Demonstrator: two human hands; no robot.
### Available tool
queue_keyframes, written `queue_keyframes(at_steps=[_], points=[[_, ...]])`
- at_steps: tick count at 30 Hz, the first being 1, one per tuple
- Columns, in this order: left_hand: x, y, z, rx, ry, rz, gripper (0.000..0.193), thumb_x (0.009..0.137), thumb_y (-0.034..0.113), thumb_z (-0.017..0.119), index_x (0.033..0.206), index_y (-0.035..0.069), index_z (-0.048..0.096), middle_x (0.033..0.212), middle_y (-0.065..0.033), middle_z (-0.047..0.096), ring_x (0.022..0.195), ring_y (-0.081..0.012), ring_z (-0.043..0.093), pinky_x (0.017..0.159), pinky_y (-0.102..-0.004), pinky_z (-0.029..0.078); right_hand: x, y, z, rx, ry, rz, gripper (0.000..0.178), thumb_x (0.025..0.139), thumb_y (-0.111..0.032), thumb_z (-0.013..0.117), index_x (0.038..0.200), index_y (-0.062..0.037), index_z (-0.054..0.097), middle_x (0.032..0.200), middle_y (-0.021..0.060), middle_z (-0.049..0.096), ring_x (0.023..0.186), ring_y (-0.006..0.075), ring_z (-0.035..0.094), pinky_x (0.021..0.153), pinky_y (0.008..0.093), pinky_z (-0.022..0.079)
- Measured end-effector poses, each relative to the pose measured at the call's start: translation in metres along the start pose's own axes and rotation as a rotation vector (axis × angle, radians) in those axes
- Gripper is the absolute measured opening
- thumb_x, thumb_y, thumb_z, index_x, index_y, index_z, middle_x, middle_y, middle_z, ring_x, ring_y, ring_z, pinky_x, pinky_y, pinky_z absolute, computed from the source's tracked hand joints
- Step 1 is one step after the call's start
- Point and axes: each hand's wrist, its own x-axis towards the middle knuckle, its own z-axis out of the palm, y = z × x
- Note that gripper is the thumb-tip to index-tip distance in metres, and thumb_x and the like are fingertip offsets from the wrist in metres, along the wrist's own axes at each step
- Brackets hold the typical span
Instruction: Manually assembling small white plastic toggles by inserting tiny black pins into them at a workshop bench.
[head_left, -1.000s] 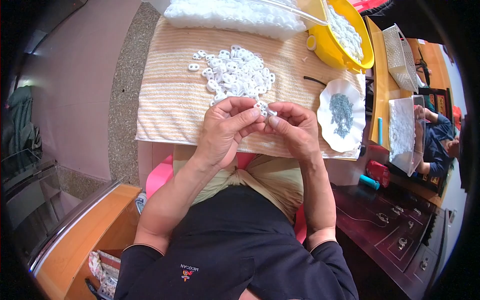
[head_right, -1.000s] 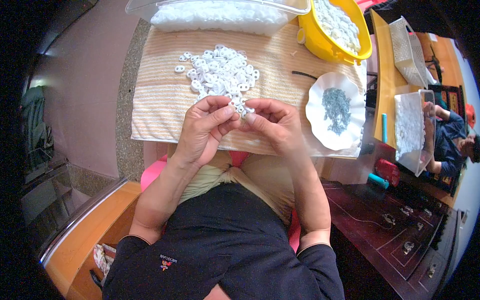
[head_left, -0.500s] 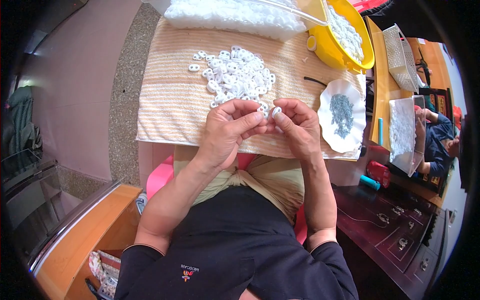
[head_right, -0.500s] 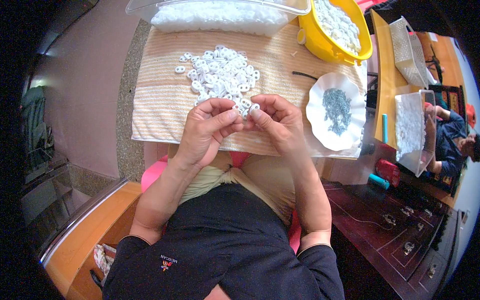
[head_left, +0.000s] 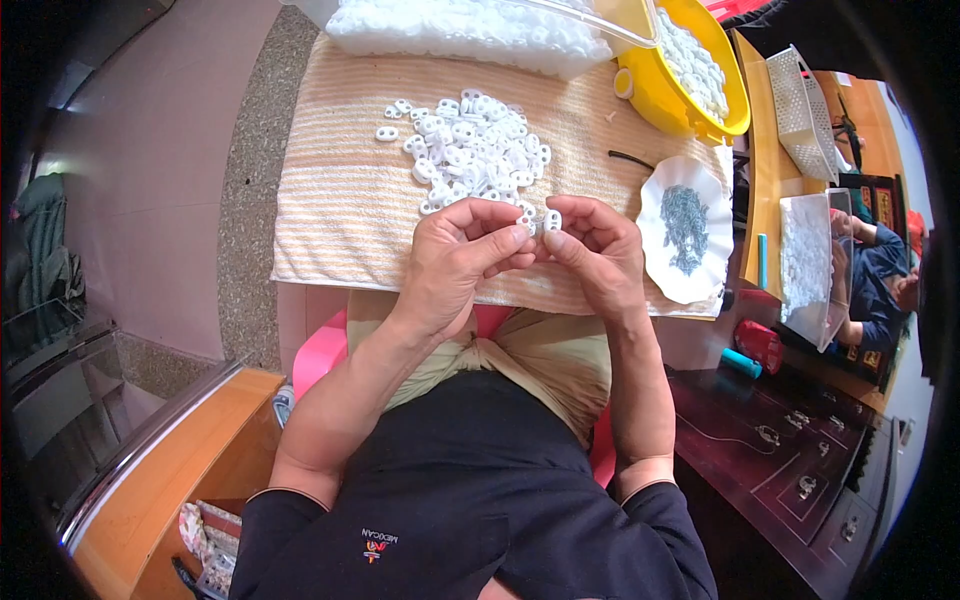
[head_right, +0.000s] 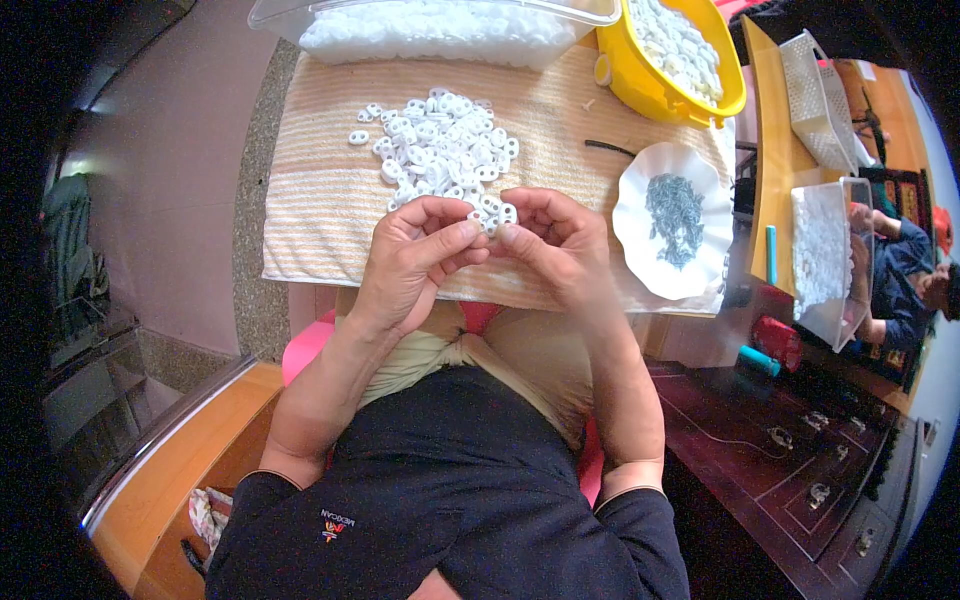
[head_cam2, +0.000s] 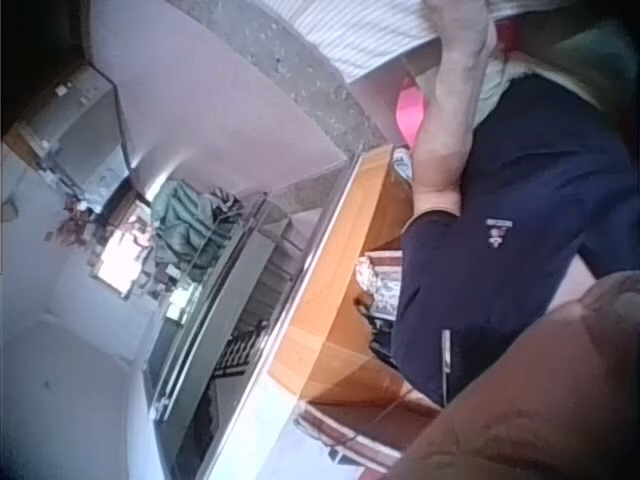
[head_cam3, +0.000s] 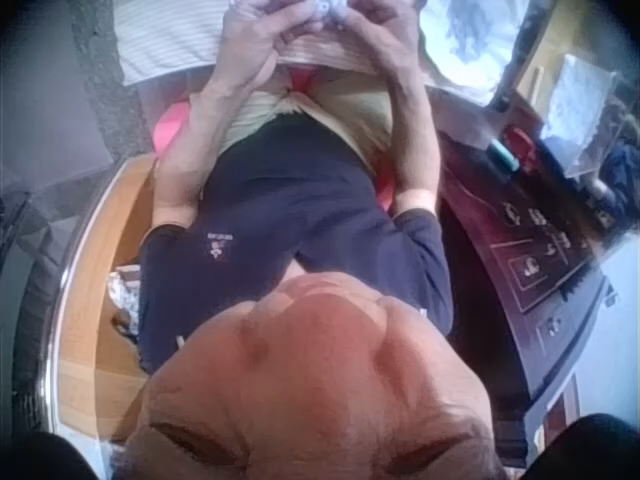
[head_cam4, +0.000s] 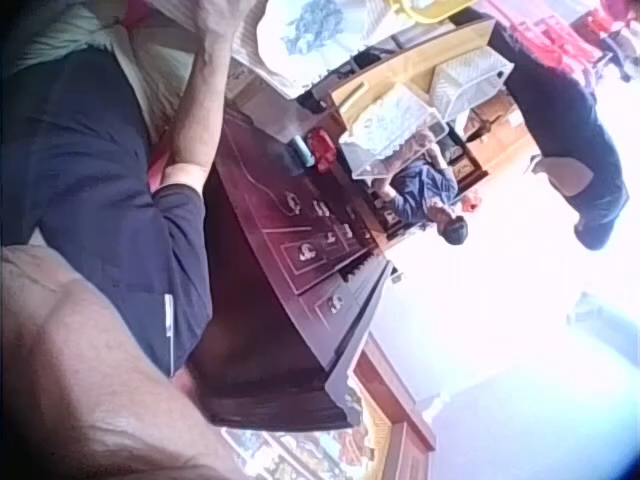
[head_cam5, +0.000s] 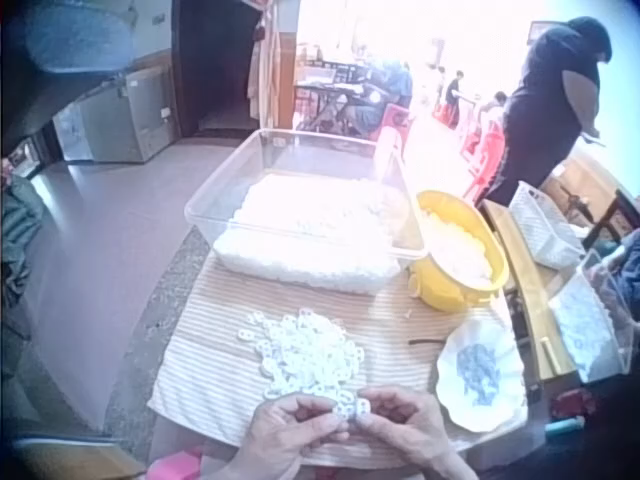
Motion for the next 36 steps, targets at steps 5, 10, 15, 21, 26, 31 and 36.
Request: queue_keyframes(at_steps=[5, 10, 15, 21, 26, 31, 36], points=[[0.0001, 0.0, 0.0003, 0.016, -0.003, -0.006, 0.016, 0.087, 0.003, 0.065, 0.102, -0.001, 0.062, 0.093, -0.0095, 0.067, 0.082, -0.014, 0.066, 0.076, -0.0268, 0.058, -0.001, 0.0008, -0.0039, -0.028, -0.014, -0.002, 0.032, 0.088, -0.001, 0.064, 0.118, 0.0063, 0.056, 0.098, 0.0123, 0.067, 0.086, 0.0178, 0.067, 0.079, 0.0295, 0.055], [-0.0009, 0.0006, 0.0038, 0.037, 0.028, -0.003, 0.015, 0.085, 0.005, 0.069, 0.098, -0.001, 0.063, 0.086, -0.0081, 0.067, 0.074, -0.0113, 0.065, 0.071, -0.0235, 0.055, -0.0015, 0.0003, -0.0037, -0.04, -0.021, -0.008, 0.032, 0.088, -0.001, 0.064, 0.118, 0.0068, 0.057, 0.098, 0.0127, 0.067, 0.086, 0.0183, 0.067, 0.079, 0.0299, 0.056], [-0.0016, 0.0011, 0.0038, 0.042, 0.03, -0.011, 0.015, 0.085, 0.005, 0.068, 0.098, -0.001, 0.063, 0.086, -0.0081, 0.067, 0.074, -0.0112, 0.065, 0.07, -0.0233, 0.055, -0.0019, -0.0005, -0.0051, -0.078, -0.023, -0.014, 0.032, 0.088, 0.0, 0.064, 0.118, 0.007, 0.057, 0.099, 0.0139, 0.067, 0.087, 0.0191, 0.068, 0.08, 0.031, 0.056], [-0.0013, 0.0004, 0.003, 0.061, 0.021, -0.015, 0.014, 0.085, 0.004, 0.068, 0.098, -0.001, 0.064, 0.087, -0.0081, 0.068, 0.074, -0.0111, 0.065, 0.07, -0.0232, 0.055, -0.0026, 0.002, -0.0081, -0.124, -0.038, -0.015, 0.032, 0.088, 0.002, 0.063, 0.118, 0.0068, 0.057, 0.099, 0.0135, 0.067, 0.088, 0.0189, 0.067, 0.081, 0.0306, 0.056], [-0.0015, 0.0002, 0.0031, 0.067, 0.021, -0.018, 0.015, 0.085, 0.004, 0.068, 0.098, -0.002, 0.064, 0.088, -0.0087, 0.068, 0.075, -0.0112, 0.065, 0.071, -0.0233, 0.055, -0.0031, -0.0018, -0.0051, -0.129, -0.05, -0.008, 0.032, 0.087, 0.003, 0.063, 0.118, 0.0062, 0.058, 0.1, 0.0117, 0.067, 0.09, 0.0171, 0.066, 0.082, 0.0285, 0.054], [-0.0018, -0.0003, 0.0027, 0.078, -0.011, -0.009, 0.016, 0.085, 0.004, 0.068, 0.099, -0.002, 0.064, 0.09, -0.0095, 0.068, 0.076, -0.0113, 0.064, 0.072, -0.0233, 0.055, -0.003, -0.0059, -0.0033, -0.208, -0.071, -0.002, 0.031, 0.086, 0.004, 0.064, 0.116, 0.0057, 0.06, 0.101, 0.0098, 0.067, 0.092, 0.0151, 0.065, 0.083, 0.0265, 0.053], [-0.0013, -0.0017, 0.0016, 0.087, -0.015, -0.018, 0.016, 0.086, 0.004, 0.067, 0.1, -0.002, 0.064, 0.09, -0.0095, 0.068, 0.077, -0.0126, 0.065, 0.073, -0.0246, 0.056, -0.0031, -0.0059, -0.0028, -0.186, -0.077, 0.003, 0.031, 0.085, 0.004, 0.065, 0.116, 0.0054, 0.061, 0.101, 0.0092, 0.066, 0.092, 0.0143, 0.064, 0.083, 0.0251, 0.052]])
